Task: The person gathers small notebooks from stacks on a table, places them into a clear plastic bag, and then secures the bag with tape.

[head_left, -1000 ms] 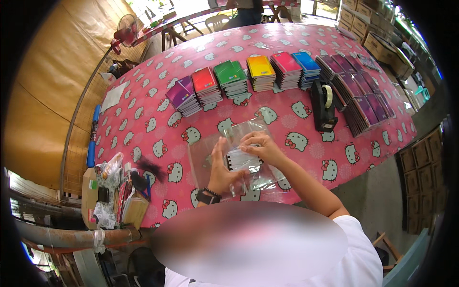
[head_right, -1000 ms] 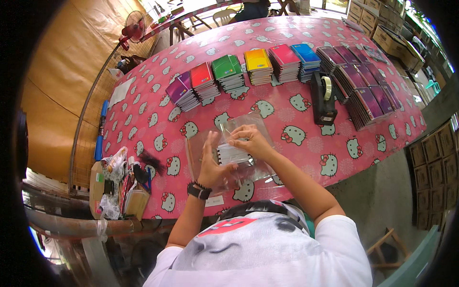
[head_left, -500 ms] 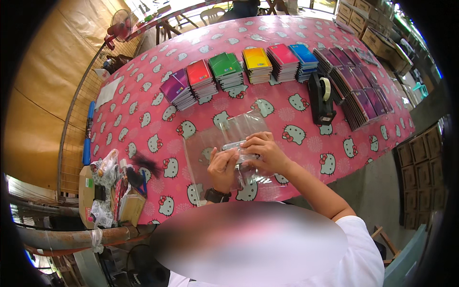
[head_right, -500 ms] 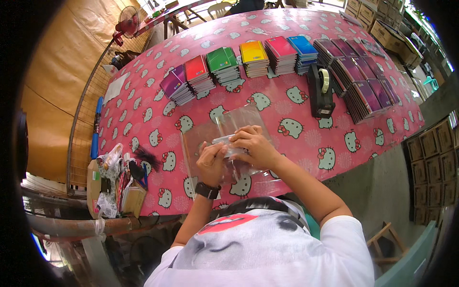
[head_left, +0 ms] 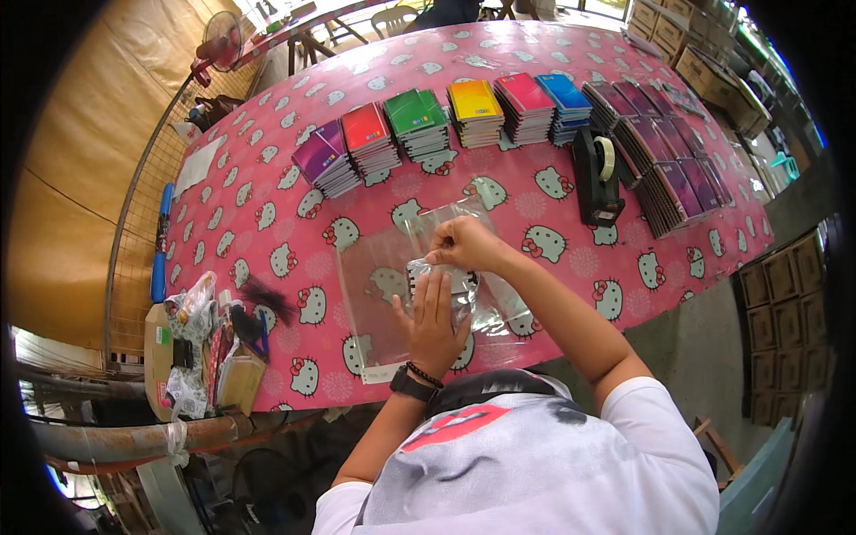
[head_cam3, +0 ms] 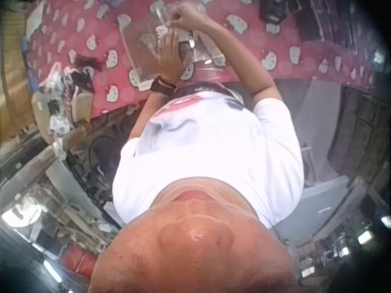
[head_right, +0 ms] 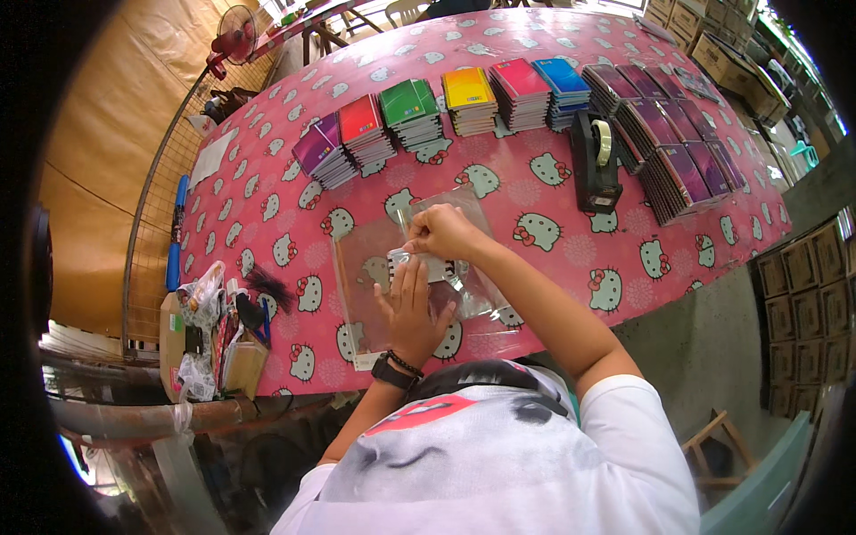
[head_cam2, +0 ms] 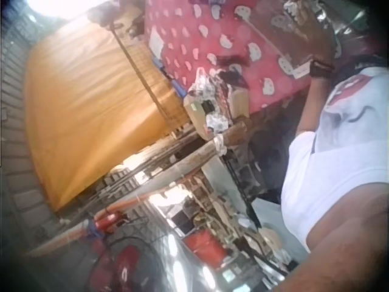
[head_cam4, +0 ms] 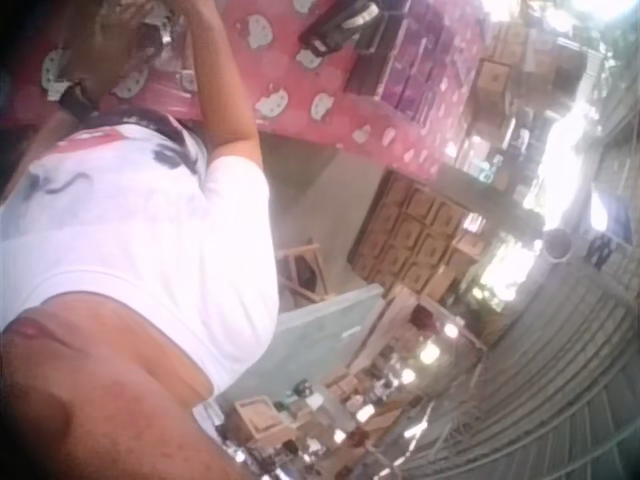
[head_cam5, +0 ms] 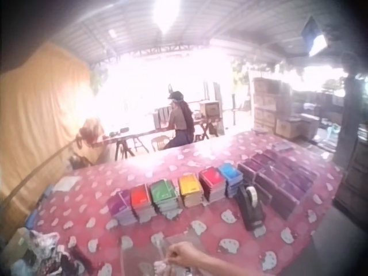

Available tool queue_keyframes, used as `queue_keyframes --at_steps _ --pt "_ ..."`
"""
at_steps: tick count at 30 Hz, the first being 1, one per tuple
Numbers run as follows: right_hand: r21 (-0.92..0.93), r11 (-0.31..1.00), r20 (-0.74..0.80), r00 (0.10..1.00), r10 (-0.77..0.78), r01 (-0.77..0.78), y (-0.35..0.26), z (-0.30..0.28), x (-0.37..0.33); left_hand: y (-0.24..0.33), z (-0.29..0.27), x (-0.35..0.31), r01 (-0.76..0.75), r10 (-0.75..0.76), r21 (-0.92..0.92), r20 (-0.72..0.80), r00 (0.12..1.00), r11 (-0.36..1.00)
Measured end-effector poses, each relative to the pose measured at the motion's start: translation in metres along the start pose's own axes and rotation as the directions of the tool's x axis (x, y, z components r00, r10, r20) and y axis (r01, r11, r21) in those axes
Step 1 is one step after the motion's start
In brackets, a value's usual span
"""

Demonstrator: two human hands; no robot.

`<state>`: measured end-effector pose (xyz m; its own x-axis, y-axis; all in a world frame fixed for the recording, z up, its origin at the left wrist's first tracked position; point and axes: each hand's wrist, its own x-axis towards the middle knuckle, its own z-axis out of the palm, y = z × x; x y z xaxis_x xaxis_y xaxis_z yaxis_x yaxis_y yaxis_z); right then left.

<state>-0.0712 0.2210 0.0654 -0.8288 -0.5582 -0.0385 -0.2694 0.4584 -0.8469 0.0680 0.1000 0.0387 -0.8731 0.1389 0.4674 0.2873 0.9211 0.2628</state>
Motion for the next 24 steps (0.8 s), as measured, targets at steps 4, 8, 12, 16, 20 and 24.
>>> queue_keyframes --at_steps 4,8,12,16,20,24 --pt "-0.098 0.947 -0.472 0.823 -0.315 0.306 0.036 -0.041 -0.02 0.004 0.012 0.001 0.052 -0.055 0.097 0.028 0.998 0.994" --pt "-0.133 0.974 -0.929 0.366 -0.057 -0.185 0.123 -0.147 -0.079 0.008 0.014 0.001 0.118 -0.117 0.102 -0.014 0.993 0.988" --pt "-0.018 0.78 -0.898 0.353 0.263 -0.626 0.194 -0.183 -0.106 0.015 0.017 0.004 0.137 -0.137 0.089 -0.006 0.991 0.987" --pt "0.166 0.954 -0.881 0.396 0.258 -0.251 0.188 -0.182 -0.1 0.016 0.019 0.005 0.146 -0.146 0.093 -0.009 0.989 0.985" --pt "0.115 0.973 -0.888 0.418 0.19 -0.199 0.156 -0.143 -0.122 0.011 0.012 0.0 0.188 -0.191 0.128 0.011 0.981 0.974" --pt "0.91 0.387 -0.39 0.613 0.687 0.145 0.203 -0.115 -0.151 0.021 0.01 0.006 0.186 -0.189 0.07 0.046 0.981 0.98"
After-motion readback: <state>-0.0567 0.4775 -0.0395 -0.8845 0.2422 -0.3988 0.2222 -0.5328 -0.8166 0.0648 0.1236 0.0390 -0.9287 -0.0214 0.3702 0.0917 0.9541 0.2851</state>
